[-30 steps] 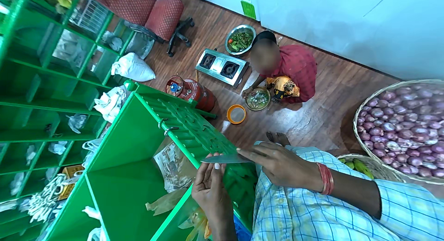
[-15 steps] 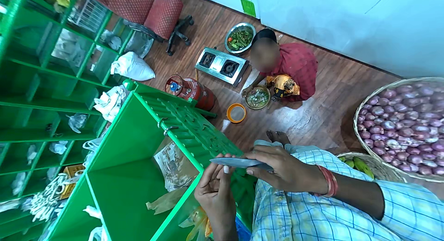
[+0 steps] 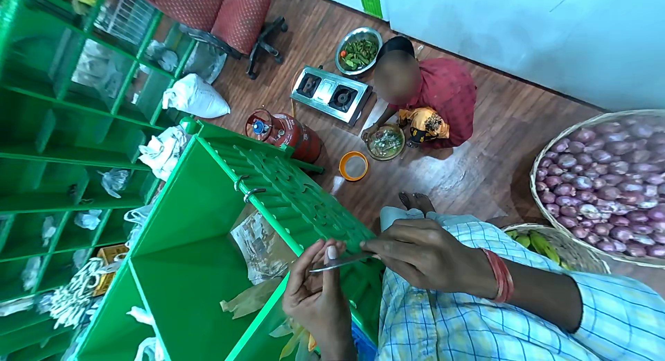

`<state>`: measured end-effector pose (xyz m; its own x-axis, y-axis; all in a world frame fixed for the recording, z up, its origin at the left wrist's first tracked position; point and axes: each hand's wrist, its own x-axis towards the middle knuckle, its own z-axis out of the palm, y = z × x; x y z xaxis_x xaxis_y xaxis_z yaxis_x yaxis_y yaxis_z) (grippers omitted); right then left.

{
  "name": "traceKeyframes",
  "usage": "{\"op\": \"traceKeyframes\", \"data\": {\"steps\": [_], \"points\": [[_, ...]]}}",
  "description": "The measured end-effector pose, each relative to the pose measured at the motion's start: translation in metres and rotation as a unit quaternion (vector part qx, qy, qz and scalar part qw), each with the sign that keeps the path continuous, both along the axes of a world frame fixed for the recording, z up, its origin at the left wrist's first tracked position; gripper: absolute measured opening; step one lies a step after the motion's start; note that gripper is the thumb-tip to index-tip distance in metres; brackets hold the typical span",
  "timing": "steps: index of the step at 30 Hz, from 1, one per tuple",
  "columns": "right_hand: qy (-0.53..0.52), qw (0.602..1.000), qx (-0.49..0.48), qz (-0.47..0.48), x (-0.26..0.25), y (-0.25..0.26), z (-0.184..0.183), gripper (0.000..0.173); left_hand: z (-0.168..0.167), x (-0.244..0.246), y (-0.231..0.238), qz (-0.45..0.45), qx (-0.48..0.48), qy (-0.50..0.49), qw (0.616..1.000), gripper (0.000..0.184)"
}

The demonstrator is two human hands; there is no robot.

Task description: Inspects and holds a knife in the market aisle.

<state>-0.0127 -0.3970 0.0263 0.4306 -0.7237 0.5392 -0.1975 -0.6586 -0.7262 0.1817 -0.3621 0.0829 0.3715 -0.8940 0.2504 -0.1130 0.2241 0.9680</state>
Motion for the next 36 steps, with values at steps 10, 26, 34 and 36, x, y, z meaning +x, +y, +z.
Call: {"op": "traceKeyframes", "data": {"steps": [10,26,34,36], "points": [[0.007,0.999,-0.043,-0.034,0.0007,-0.0001,0.001,0.031,0.0006,-0.0007,-0.0007,0.017,-0.048,-0.053,0.997,0.021],[0.028,0.998,-0.054,-0.016,0.0006,-0.0005,-0.0012,0.032,0.0006,-0.002,-0.0004,0.035,-0.06,-0.088,0.994,0.021],[0.035,0.997,-0.064,-0.004,0.0008,0.0019,-0.0024,0.033,-0.0007,-0.0014,0.0001,0.035,-0.066,-0.089,0.993,0.021],[0.042,0.997,-0.07,-0.008,0.0005,0.0025,-0.0022,0.033,-0.0002,-0.0015,0.0002,0.032,-0.066,-0.089,0.993,0.021]]}}
